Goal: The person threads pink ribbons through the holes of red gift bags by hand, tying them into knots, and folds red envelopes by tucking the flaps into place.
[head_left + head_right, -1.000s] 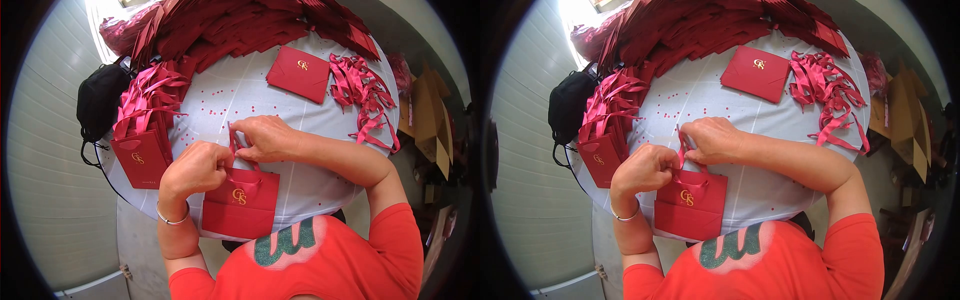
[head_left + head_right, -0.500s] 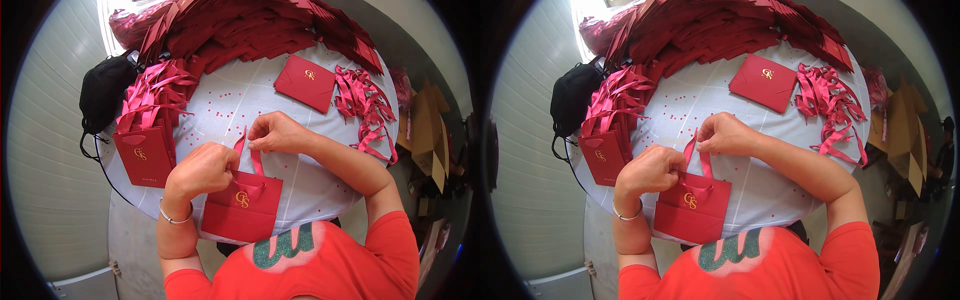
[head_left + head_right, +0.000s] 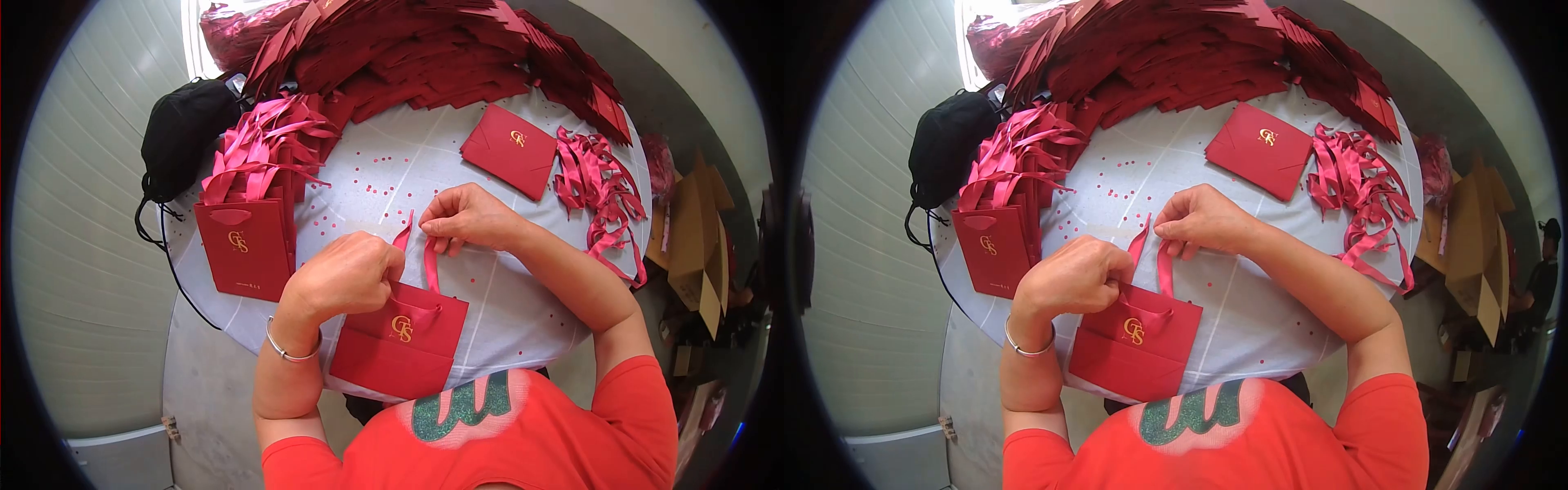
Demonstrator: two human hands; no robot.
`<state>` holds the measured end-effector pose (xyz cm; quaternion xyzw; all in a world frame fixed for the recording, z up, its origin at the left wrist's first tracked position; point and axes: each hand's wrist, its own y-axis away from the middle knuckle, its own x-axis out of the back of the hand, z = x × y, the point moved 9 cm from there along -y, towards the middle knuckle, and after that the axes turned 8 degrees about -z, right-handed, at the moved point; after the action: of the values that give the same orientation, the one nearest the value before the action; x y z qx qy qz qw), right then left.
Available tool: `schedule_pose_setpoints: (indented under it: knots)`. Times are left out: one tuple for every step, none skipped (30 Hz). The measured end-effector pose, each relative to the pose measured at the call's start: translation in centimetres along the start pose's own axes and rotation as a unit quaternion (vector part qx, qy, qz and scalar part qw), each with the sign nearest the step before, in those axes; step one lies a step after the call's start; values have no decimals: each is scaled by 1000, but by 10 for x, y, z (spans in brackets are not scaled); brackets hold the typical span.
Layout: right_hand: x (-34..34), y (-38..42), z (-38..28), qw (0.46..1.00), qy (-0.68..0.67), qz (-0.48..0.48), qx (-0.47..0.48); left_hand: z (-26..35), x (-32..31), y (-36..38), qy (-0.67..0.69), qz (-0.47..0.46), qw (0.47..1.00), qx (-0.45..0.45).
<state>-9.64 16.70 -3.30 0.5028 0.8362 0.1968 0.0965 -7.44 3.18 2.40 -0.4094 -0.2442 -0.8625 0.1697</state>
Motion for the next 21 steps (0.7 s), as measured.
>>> schedule_pose_setpoints:
  knots:
    - [-1,0,0,1000,1,-1,0,0,0,0,1,1,1000,0]
    - [0,1,-4,999,27,18,22,0,0,0,1,1,1000,-5]
    - [2,2,-9,997,53,37,45,1,-1,0,2,1,1000,-11]
    - [2,2,-9,997,54,37,44,0,-1,-1,3,2,1000,-11]
    - [1,3,-13,995,80,34,57,0,-2,-1,15,-5,1000,-20]
    - [0,4,-16,991,106,30,70,1,-3,-2,28,-11,999,-30]
    - [0,3,-17,992,106,30,69,1,-4,-3,29,-11,999,-29]
    - [-1,2,-19,988,140,15,59,1,-5,-4,26,-15,999,-26]
    - [-2,-1,-21,984,174,-1,50,1,-6,-4,22,-19,999,-22]
    - [0,-3,-23,984,173,-1,50,1,-6,-4,22,-19,999,-21]
    - [-1,-6,-24,980,197,-15,37,1,-6,-4,21,-21,999,-22]
    - [-4,-8,-23,974,221,-29,25,2,-6,-4,20,-22,999,-23]
    - [-6,-8,-25,975,221,-28,26,2,-7,-4,20,-22,999,-23]
    - [-5,-8,-26,975,223,-15,12,1,-7,-4,19,-17,999,-26]
    - [-3,-7,-25,974,226,-1,-1,1,-6,-4,18,-12,999,-29]
    - [-3,-7,-25,974,226,-1,-2,2,-7,-4,19,-12,999,-29]
    - [-1,-7,-22,980,200,1,-7,3,-7,-4,10,-14,1000,-22]
    - [1,-8,-20,985,174,3,-12,3,-7,-4,0,-16,1000,-14]
    - [4,-9,-17,985,174,4,-12,2,-8,-3,0,-16,1000,-14]
    - [5,-11,-14,991,130,-12,1,2,-7,-3,-3,-7,1000,-19]
    - [5,-13,-12,996,87,-28,13,3,-7,-2,-6,1,1000,-24]
